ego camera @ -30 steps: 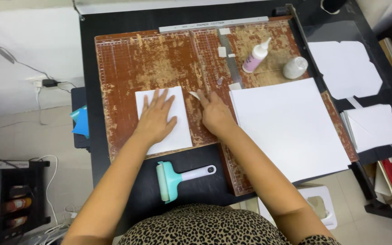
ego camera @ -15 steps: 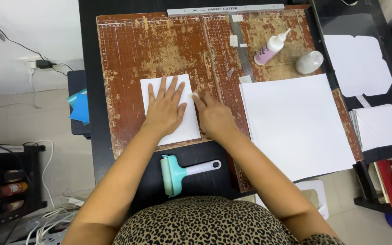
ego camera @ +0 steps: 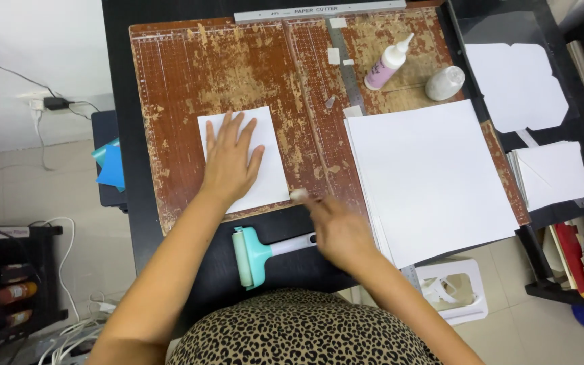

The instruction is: Preparing paper with a cutting machine and assembling envelopes with glue

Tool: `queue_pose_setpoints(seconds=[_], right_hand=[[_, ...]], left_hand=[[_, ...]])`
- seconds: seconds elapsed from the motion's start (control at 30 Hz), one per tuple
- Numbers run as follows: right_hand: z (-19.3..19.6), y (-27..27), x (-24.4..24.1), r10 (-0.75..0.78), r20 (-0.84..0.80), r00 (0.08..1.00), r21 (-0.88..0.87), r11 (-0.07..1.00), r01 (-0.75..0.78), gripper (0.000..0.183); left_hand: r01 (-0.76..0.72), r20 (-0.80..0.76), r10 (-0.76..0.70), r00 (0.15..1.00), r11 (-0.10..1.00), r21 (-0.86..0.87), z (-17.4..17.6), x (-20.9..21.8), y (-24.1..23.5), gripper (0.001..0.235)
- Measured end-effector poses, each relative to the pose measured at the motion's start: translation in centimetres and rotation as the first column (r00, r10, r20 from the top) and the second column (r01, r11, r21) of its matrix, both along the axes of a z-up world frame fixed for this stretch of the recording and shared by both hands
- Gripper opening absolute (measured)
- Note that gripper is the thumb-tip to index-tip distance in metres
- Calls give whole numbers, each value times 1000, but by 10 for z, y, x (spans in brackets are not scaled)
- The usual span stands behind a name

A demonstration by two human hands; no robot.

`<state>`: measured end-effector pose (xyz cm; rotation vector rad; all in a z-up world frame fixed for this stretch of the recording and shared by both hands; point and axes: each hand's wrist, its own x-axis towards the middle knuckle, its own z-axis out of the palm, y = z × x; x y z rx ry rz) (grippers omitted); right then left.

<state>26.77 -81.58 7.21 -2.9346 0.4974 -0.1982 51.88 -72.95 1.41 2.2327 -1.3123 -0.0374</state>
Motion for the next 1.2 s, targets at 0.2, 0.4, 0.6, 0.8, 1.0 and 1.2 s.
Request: queue_pose_setpoints(seconds=[0.2, 0.4, 0.6, 0.8, 1.0, 1.2], right_hand=[[-53, -75, 32, -253, 148, 956, -71, 962, 265, 42], [-28, -26, 84, 46, 178, 983, 118, 991, -67, 64], [-18, -18, 100, 138, -133, 982, 188, 976, -112, 75], [-48, -9, 100, 251, 43, 967, -155, 958, -242, 76], [3, -2, 89, -189, 206, 960, 447, 891, 79, 75], [-13, -8, 76, -491, 307, 815, 732, 669, 127, 92]], left_hand=[[-199, -202, 190, 961, 980, -22, 27, -42, 48, 109], [-230, -337, 206, 919, 973, -34, 9, -47, 59, 108], [-163, -255, 158, 954, 987, 1, 11, -48, 60, 99], [-150, -146, 153, 977, 988, 30, 21, -43, 60, 83], [-119, 240, 119, 963, 993, -15, -9, -40, 51, 71], [-235, -20, 260, 965, 833, -500, 13, -35, 60, 50]])
